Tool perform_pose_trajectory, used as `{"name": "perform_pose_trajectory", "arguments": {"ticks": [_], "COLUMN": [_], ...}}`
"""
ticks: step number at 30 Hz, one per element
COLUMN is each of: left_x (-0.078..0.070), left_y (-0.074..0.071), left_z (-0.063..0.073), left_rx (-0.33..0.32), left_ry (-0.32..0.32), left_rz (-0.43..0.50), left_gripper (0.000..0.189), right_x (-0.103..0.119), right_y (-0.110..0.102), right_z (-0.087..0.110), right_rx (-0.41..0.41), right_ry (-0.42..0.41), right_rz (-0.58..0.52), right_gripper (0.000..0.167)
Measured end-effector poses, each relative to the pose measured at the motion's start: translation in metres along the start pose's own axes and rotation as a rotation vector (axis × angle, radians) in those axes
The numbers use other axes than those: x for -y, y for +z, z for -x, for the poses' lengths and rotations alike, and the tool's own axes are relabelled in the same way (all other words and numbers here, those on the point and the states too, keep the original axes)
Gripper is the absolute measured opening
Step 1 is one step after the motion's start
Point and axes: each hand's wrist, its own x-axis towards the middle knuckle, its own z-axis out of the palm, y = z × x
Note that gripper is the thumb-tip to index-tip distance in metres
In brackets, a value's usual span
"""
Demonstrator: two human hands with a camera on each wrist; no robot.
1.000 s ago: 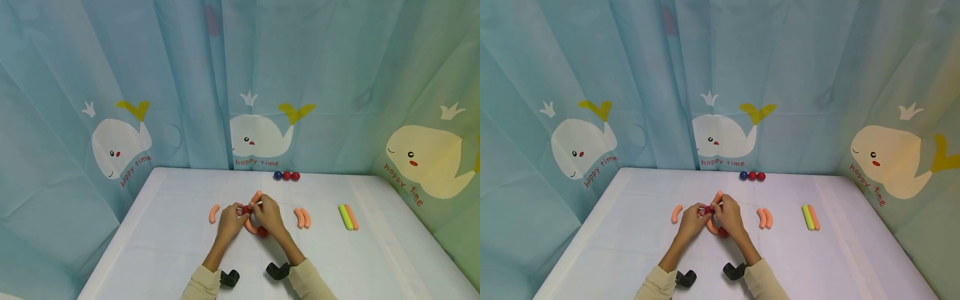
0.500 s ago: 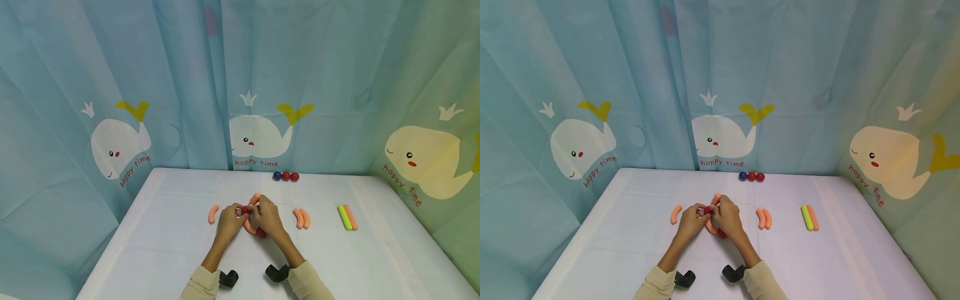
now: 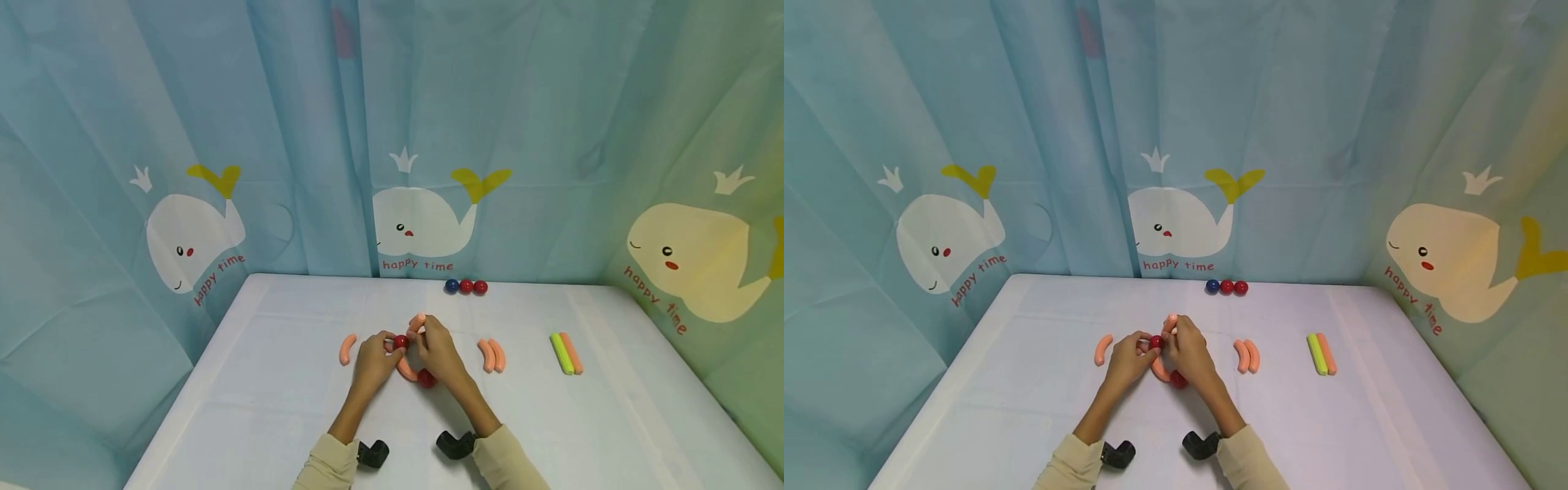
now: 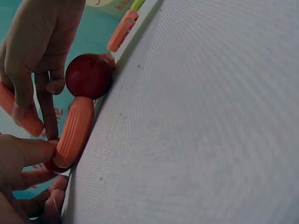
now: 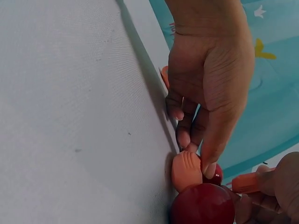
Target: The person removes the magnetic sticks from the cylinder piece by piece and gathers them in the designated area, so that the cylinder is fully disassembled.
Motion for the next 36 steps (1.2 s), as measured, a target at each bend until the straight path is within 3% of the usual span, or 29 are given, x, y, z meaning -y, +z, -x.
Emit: {"name": "perform_pose_trajectory", "arguments": {"ticks": [11,24,31,36], "left_x": [-0.003,-0.001,-0.003,-0.004], "left_y": [0.0,-0.001,0.0,0.0], "left_z": [0.002,0.001,0.0,0.0], "left_rx": [0.005,0.009,0.017,0.034], "left_ry": [-0.024,-0.04,-0.073,-0.1], "left_rz": [-0.013,-0.005,-0.005,0.005], "left_gripper": [0.024,0.027,0.029,0.03], "right_x": [-0.005,-0.018,-0.022,-0.031], "right_y": [-0.005,-0.014,-0.027,-0.039], "right_z": [0.002,0.005,0.007,0.012], "right_rx": [0.012,-0.094,-0.072,-0.103], "right_ry": [0.079,0.086,0.163,0.191], "right_rz": [-0.075,-0.058,-0.097,-0.086], "right_gripper": [0.011,0.013,0.018,0.018]}}
